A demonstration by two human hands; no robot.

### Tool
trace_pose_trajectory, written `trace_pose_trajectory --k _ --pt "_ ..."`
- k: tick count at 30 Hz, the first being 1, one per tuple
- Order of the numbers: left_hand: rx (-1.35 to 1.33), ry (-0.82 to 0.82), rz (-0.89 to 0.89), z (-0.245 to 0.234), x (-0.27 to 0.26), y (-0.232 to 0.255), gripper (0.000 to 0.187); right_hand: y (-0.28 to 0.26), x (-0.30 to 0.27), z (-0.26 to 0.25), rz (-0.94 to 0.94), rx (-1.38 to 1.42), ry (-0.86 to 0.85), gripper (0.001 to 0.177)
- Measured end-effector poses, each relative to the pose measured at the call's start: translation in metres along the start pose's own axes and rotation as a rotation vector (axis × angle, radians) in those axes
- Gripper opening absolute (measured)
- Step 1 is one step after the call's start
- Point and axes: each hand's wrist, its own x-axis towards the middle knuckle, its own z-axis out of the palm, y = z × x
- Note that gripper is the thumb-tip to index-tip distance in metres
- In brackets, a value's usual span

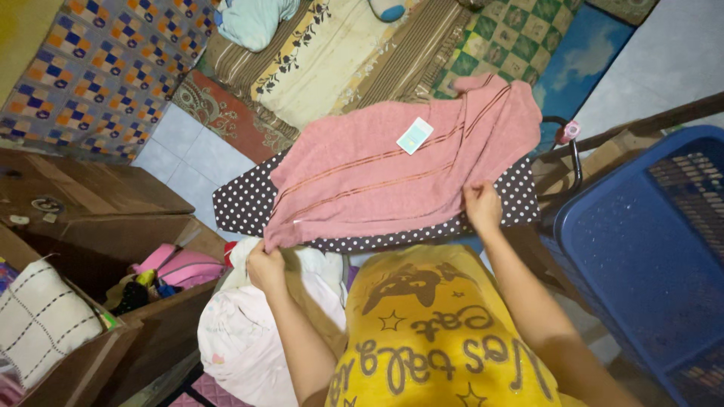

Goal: The person folds a pink towel on a polka-dotted ironing board. They smooth and align the towel, fold it multiple times into a compact rectangle, and place it into a blue laundry basket.

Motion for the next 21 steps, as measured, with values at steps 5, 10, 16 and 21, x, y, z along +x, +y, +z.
trace_pose_trajectory --k 5,10,16,21 --pt "-0.424 -0.147 0.175 -0.028 0.018 0.002 0.015 -0.033 0.022 -0.003 0.258 0.12 -0.242 0.04" --pt "-1.273 -0.227 0.0 -0.041 0.022 0.018 0.02 -0.035 0.04 0.007 0.237 -0.278 -0.635 0.056" --pt "-1.894 0.016 0.067 -0.042 0.019 0.032 0.035 -0.027 0.069 0.029 0.519 1.201 -0.458 0.045" --pt "-1.785 0.069 0.027 -0.011 0.006 -0.003 0.024 -0.026 0.058 0.011 0.785 1.504 -0.573 0.04"
